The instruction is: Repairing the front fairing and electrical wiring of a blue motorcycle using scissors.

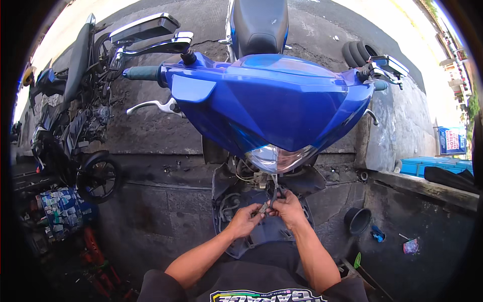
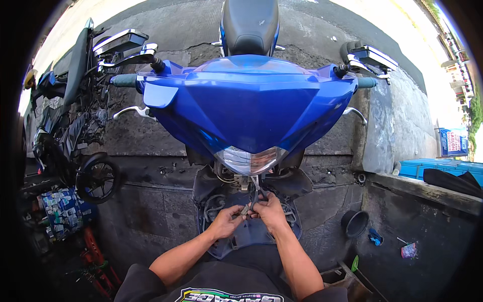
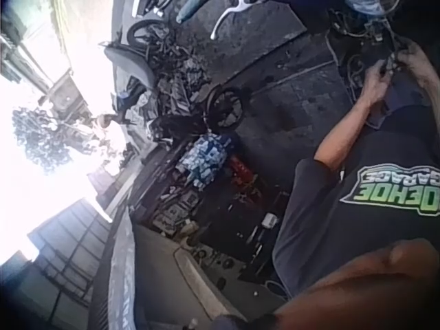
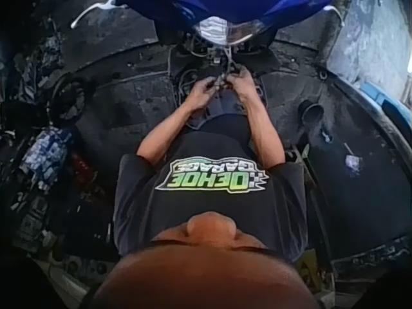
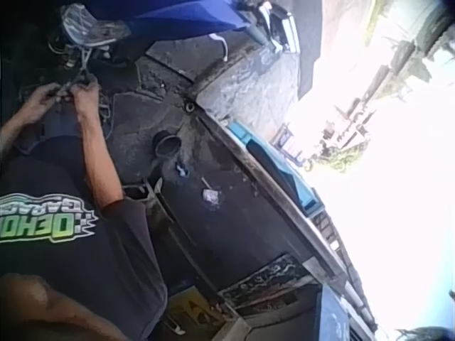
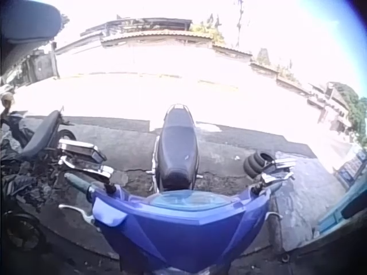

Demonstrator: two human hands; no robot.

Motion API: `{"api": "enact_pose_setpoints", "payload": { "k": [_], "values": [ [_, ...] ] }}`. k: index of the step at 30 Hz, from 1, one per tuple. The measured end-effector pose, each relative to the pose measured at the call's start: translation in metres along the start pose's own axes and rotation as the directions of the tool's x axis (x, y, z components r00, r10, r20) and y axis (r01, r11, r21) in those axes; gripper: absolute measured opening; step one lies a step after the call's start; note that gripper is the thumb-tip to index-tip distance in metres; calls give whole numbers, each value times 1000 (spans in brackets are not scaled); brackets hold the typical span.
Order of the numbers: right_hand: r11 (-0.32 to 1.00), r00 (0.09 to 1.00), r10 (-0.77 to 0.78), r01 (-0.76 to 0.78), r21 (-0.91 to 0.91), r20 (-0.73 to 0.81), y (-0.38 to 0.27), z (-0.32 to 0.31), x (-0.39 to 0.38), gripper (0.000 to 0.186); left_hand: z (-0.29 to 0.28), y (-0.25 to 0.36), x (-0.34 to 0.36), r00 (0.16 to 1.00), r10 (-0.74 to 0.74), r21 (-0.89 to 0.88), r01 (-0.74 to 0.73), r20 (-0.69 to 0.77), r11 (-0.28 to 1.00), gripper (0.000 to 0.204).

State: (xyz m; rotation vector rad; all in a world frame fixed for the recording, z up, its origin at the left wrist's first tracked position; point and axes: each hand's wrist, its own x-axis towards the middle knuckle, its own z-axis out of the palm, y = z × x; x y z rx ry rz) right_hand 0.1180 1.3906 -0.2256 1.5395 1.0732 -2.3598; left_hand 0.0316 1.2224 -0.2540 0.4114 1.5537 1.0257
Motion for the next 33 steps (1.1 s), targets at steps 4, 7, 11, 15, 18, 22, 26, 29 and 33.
{"api": "enact_pose_setpoints", "payload": {
  "k": [4, 7, 11, 15, 18, 22, 26, 29, 33],
  "values": [
    [999, 999, -38, 37, -30, -34, -8, 3, -2, 43, -4, 11, 1, 998, 58, -225, -61, -20, 972, 35],
    [996, 996, -70, 67, -63, -47, -8, 5, -2, 45, -11, 16, 3, 998, 56, -140, -57, -17, 988, 37],
    [983, 990, -130, 121, -141, -60, -8, 8, -3, 45, -25, 30, 9, 999, 43, -26, -42, 18, 999, 37],
    [983, 986, -143, 131, -131, -88, -9, 8, -2, 45, -36, 44, 15, 998, 4, -21, -3, 63, 1000, 36],
    [986, 983, -154, 146, -84, -95, -7, 6, -3, 46, -36, 44, 14, 997, 18, -15, -17, 81, 1000, 38],
    [987, 985, -143, 134, -88, -101, -7, 6, -5, 47, -32, 51, 9, 998, 29, 80, -33, 53, 996, 39],
    [988, 988, -127, 117, -101, -90, -9, 5, -4, 48, -32, 48, 10, 997, 57, 82, -61, 48, 995, 39],
    [991, 992, -110, 104, -88, -64, -16, 8, -5, 48, -36, 48, 9, 996, 74, 77, -78, 50, 994, 40],
    [995, 998, -59, 56, -79, -36, -19, 7, -4, 48, -36, 42, 9, 994, 95, 75, -99, 55, 992, 40]
  ]
}}
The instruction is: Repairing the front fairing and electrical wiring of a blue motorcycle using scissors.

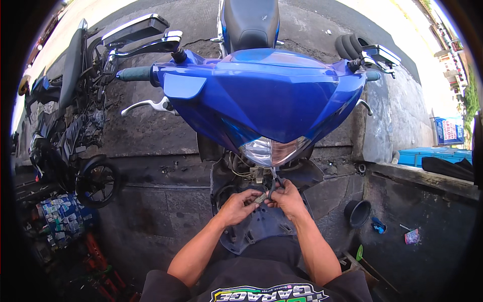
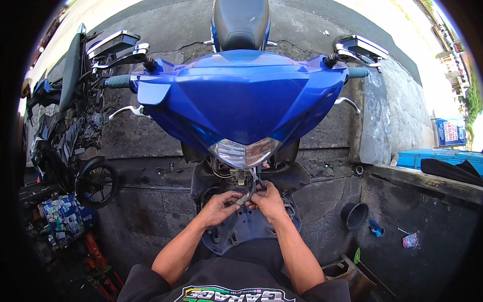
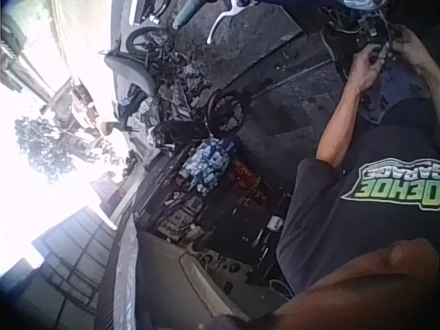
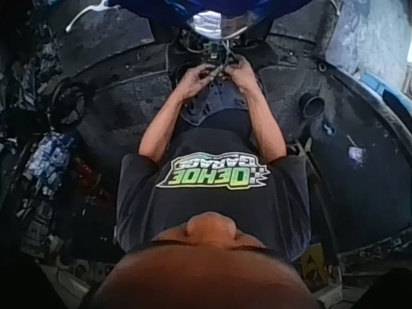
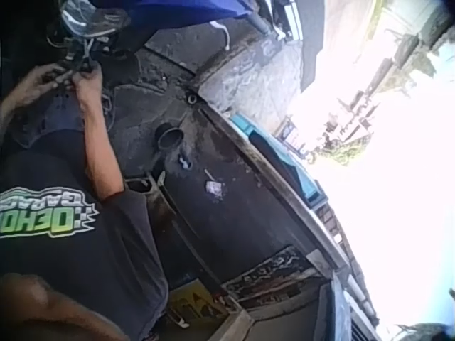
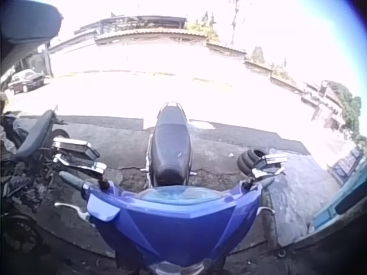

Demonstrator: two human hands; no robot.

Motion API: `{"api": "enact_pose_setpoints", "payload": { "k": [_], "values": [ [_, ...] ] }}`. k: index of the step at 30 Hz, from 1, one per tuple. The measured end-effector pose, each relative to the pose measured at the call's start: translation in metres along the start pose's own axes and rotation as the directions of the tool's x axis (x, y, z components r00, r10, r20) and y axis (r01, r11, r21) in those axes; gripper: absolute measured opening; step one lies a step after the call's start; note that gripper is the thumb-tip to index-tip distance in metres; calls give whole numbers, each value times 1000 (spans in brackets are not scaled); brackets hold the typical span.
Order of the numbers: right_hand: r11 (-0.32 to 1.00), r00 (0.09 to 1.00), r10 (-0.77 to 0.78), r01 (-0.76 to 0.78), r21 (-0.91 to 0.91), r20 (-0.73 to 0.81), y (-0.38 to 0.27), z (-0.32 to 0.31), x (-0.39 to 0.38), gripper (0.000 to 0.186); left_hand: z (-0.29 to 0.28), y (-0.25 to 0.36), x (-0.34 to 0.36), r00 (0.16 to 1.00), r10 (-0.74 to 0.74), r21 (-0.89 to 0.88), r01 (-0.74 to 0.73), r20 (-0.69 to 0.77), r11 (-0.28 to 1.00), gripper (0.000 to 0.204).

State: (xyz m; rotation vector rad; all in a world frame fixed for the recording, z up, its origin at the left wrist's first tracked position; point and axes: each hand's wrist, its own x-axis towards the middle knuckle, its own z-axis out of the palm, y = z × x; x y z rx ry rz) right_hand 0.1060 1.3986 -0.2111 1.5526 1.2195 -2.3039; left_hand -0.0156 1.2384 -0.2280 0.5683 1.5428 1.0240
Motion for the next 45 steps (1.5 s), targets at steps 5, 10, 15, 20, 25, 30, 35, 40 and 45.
{"api": "enact_pose_setpoints", "payload": {
  "k": [5, 10, 15, 20, 25, 30, 35, 40, 45],
  "values": [
    [1000, 1000, -17, 17, 2, -2, 4, 0, 1, 50, 3, 5, -7, 1000, -2, 30, 3, -31, 1000, 39],
    [999, 1000, -22, 23, -38, 17, 4, 2, 0, 46, 5, 14, -9, 999, 10, 11, -10, -48, 1000, 46],
    [998, 998, -57, 57, -17, -3, 12, 6, -5, 41, 14, -9, -4, 999, 36, -142, -41, -37, 989, 47],
    [825, 902, -419, 425, -373, 103, 43, -2, -21, 46, 15, -16, 0, 999, -35, -499, 9, -42, 867, 41],
    [698, 807, -580, 564, -442, 113, 52, 5, -31, 49, 12, -9, 2, 1000, -28, -413, 21, -11, 910, 39],
    [586, 754, -647, 588, -558, 115, 59, 5, -29, 44, 14, -16, 0, 998, -49, -392, 33, -29, 919, 38],
    [647, 779, -622, 572, -505, 86, 61, 0, -27, 43, 21, -20, -1, 998, -57, -361, 38, -40, 932, 33],
    [711, 824, -561, 526, -466, 75, 59, 6, -32, 44, 29, -38, -5, 994, 6, -412, -52, -113, 910, 22],
    [750, 819, -567, 555, -359, 81, 59, -3, -29, 41, 26, -22, -1, 996, -79, -451, 54, -37, 891, 27]
  ]
}}
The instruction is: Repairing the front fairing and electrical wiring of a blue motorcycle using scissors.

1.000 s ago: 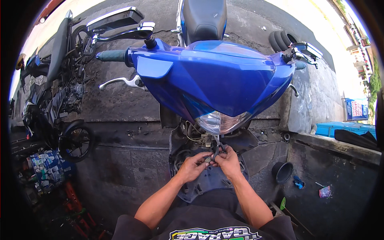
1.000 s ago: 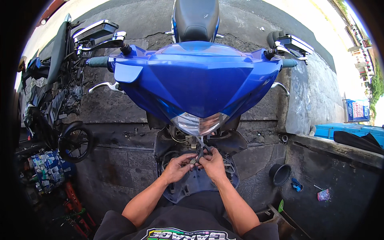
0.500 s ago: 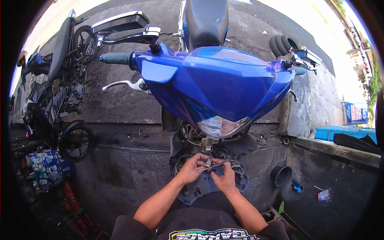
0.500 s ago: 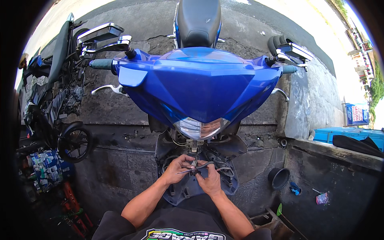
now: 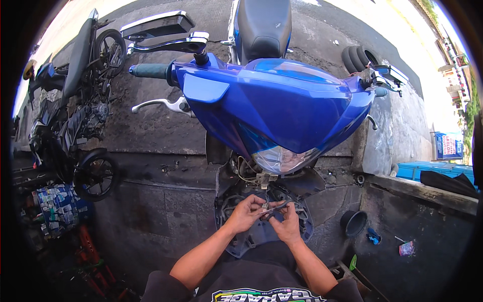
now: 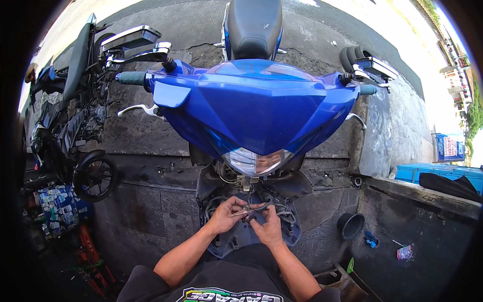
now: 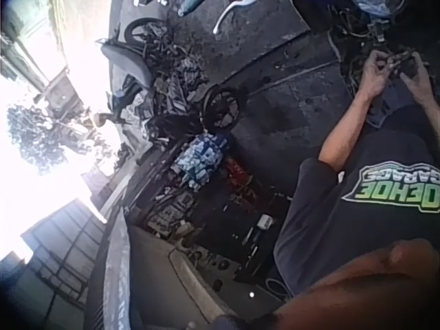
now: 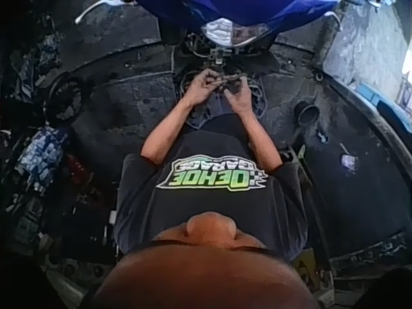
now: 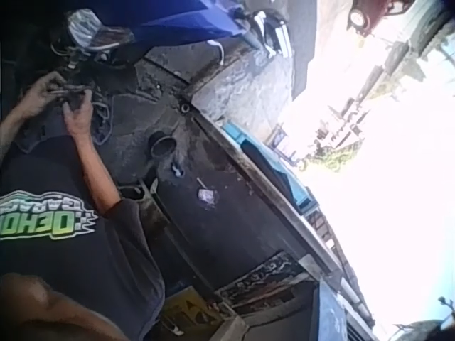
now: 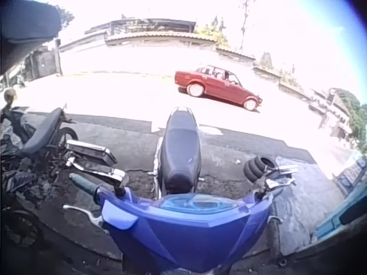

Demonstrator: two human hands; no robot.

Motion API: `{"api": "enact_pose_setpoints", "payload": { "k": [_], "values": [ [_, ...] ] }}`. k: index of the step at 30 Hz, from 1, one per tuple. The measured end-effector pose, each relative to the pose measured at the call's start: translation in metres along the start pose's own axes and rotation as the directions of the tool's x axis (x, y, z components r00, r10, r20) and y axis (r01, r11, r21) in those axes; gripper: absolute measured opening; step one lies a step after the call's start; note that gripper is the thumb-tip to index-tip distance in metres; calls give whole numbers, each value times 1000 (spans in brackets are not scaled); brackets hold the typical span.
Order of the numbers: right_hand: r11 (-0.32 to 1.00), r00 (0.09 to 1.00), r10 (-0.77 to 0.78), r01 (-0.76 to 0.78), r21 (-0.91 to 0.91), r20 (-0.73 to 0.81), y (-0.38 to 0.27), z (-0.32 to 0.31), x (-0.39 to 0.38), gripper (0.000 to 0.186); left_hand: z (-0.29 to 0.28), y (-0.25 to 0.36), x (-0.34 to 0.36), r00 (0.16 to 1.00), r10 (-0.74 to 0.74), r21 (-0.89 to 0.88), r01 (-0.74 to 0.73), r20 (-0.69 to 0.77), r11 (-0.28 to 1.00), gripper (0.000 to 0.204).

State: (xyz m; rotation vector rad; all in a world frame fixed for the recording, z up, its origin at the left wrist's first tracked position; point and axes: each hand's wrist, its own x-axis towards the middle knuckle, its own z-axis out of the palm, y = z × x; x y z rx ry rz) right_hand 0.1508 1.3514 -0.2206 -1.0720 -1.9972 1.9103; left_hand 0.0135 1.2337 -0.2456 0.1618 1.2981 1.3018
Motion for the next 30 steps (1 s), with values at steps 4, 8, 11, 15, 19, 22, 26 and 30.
{"api": "enact_pose_setpoints", "payload": {
  "k": [4, 8, 11, 15, 19, 22, 26, 30],
  "values": [
    [937, 987, 105, -58, 343, -119, -6, -14, 7, 39, -7, 4, -7, 999, -44, -103, 45, 4, 994, 33],
    [926, 972, 201, -149, 345, -120, 1, -47, 17, 37, -21, 0, -7, 998, -56, -35, 56, 18, 998, 34],
    [923, 960, 275, -247, 295, -57, 12, -54, 15, 40, -28, -8, -6, 999, -39, -1, 39, 4, 999, 34],
    [942, 942, 315, -325, 78, 115, 17, -46, 16, 54, -34, -13, -3, 999, -33, 24, 33, 5, 999, 36],
    [922, 886, 384, -355, -153, 260, 9, -44, 18, 64, -29, -11, -5, 1000, -18, 46, 18, 11, 999, 36],
    [922, 889, 387, -381, -72, 244, 3, -57, 24, 63, -23, -3, -9, 999, -33, 219, 32, 2, 975, 37],
    [914, 924, 377, -361, -184, 65, 6, -63, 29, 60, -17, -9, -8, 998, 55, 338, -46, -17, 940, 38],
    [927, 987, -76, 122, -355, 141, -22, -40, 30, 45, -17, -4, -8, 1000, 24, 314, -18, -14, 949, 37]
  ]
}}
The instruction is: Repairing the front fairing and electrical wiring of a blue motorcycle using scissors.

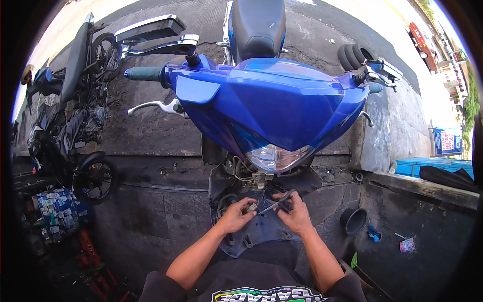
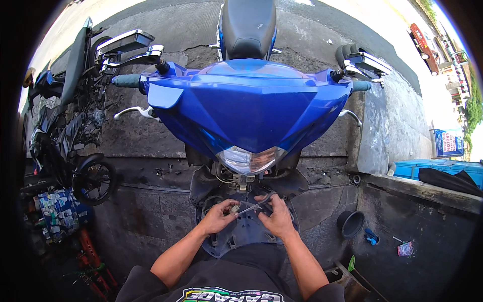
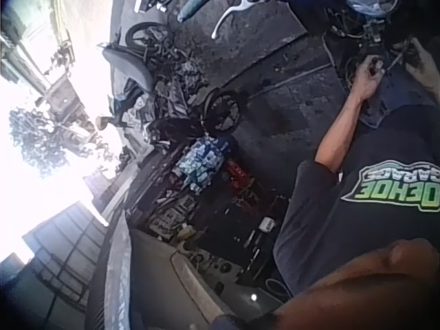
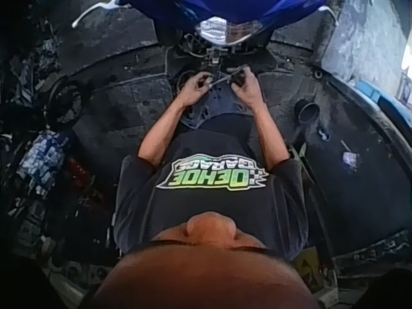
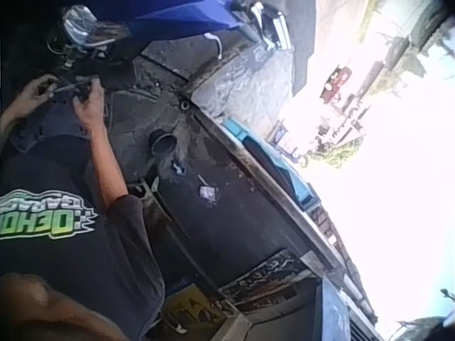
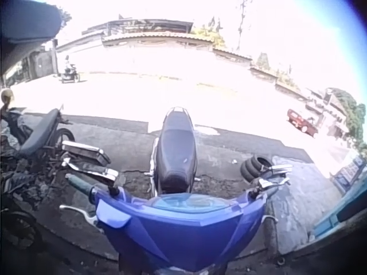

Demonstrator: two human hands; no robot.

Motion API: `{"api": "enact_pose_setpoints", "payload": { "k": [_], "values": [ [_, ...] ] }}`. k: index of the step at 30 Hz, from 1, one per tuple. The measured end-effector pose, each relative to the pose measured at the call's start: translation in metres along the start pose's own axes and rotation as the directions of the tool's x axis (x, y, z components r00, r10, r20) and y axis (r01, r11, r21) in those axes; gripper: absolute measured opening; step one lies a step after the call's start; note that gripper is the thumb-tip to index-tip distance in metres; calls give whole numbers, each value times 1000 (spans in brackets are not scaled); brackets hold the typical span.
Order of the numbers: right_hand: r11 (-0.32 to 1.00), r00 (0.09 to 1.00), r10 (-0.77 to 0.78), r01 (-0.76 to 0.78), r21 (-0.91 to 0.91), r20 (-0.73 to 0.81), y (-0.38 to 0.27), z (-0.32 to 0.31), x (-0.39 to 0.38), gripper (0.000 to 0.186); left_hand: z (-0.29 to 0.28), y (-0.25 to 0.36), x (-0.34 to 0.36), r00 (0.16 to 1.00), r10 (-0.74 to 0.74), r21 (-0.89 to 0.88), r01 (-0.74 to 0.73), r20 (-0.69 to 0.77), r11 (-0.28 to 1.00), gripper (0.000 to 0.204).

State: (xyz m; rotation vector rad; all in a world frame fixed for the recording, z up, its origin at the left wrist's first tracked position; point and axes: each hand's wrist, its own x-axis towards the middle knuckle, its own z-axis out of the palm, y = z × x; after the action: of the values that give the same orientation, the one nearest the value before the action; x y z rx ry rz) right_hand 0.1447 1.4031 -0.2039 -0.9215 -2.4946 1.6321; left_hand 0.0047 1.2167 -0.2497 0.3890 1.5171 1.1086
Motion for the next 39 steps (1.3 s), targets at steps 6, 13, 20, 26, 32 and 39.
{"api": "enact_pose_setpoints", "payload": {
  "k": [6, 13, 20, 26, 32, 39],
  "values": [
    [990, 971, 36, -68, 127, 236, 2, 23, 32, 38, 4, 11, 0, 999, 49, -42, -50, -15, 998, 28],
    [970, 975, 217, -221, 104, 43, -12, 3, 23, 33, -1, 15, 4, 992, -104, -64, 99, -78, 993, 24],
    [972, 978, 209, -208, -111, -5, 17, -12, -73, 37, -21, 19, -12, 996, 82, -19, -82, -24, 996, 34],
    [907, 904, 414, -419, 31, 108, 21, -21, -122, 42, -77, 43, -71, 887, 135, -225, -255, -441, 940, 19],
    [828, 908, 377, -418, 373, 180, -43, 3, -79, 38, -152, 122, -24, 485, 354, -48, -639, -800, 767, 17],
    [978, 961, 144, -102, 181, -237, -128, -29, -12, 27, -114, 155, -49, 557, 662, -47, -781, -501, 622, 42]
  ]
}}
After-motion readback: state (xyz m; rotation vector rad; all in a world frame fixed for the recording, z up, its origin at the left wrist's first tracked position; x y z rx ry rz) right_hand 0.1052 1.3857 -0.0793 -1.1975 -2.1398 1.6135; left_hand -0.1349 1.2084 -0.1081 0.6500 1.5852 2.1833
